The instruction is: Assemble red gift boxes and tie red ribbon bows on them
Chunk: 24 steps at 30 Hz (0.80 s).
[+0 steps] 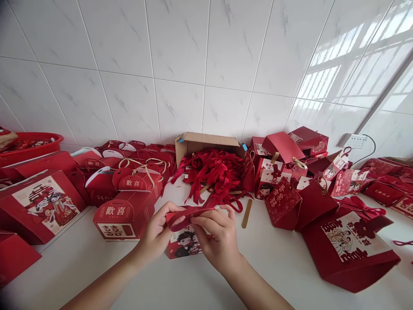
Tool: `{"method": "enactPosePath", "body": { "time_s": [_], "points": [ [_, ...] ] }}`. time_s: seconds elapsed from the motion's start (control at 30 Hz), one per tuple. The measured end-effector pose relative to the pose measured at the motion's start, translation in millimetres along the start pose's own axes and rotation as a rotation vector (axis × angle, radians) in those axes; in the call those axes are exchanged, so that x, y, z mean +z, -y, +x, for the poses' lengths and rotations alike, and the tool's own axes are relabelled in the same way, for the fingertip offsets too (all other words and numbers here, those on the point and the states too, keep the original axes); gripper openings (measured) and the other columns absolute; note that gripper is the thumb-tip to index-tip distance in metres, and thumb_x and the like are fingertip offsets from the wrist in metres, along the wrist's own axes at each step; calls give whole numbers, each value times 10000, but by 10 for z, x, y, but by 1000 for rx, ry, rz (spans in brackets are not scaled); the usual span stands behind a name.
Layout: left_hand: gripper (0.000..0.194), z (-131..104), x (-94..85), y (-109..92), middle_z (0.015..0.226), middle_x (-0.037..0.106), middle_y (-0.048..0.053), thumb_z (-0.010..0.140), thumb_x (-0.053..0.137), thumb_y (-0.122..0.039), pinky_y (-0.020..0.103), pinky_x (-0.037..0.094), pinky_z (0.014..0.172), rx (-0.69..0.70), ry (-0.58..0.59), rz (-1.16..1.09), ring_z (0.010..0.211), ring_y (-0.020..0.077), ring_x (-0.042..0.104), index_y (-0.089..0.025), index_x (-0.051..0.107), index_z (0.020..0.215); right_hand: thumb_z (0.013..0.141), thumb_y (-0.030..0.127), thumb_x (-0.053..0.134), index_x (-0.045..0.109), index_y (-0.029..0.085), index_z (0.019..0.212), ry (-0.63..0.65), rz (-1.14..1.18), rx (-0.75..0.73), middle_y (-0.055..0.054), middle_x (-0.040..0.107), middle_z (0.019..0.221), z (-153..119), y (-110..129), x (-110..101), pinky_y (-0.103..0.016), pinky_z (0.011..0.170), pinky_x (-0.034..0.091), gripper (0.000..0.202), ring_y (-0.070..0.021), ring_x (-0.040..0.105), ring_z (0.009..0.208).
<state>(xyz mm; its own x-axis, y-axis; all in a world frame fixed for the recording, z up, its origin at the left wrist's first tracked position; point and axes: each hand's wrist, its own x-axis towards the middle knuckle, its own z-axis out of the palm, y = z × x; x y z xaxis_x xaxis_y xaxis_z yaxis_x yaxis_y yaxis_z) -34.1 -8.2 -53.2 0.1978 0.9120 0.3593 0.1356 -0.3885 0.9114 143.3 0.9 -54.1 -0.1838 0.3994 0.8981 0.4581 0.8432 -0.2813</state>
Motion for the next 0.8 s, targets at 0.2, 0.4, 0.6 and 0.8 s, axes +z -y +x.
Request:
{"method": "enactPosePath", "body": {
  "time_s": [0.2,0.4,0.6,0.8],
  "points": [
    [152,14,16,-6,970,667,38,920,544,-349,270,476,815,4,-7,-16,895,170,605,-198,545,946,853,119,641,693,236,846,-10,-26,22,27,639,717,-19,23,0,-353,774,300,128,-117,554,674],
    [179,17,31,-26,842,660,18,934,521,-358,244,469,740,42,3,-25,793,147,598,-186,561,907,837,128,662,714,255,856,-91,-94,36,-1,534,764,-44,9,22,-342,736,320,138,-123,494,713],
    [162,-14,31,-60,923,668,42,939,513,-334,278,477,823,98,8,-22,888,173,624,-184,572,950,822,180,672,618,251,1010,-166,-38,93,-70,492,1026,-84,-21,50,-394,820,416,209,-210,507,968],
    [181,-68,23,-12,1088,608,100,930,525,-354,338,473,897,95,42,-78,1030,224,592,-176,549,907,844,354,650,537,196,1010,23,406,337,-57,629,919,-97,-42,101,-284,676,519,256,-177,623,816]
  ]
}}
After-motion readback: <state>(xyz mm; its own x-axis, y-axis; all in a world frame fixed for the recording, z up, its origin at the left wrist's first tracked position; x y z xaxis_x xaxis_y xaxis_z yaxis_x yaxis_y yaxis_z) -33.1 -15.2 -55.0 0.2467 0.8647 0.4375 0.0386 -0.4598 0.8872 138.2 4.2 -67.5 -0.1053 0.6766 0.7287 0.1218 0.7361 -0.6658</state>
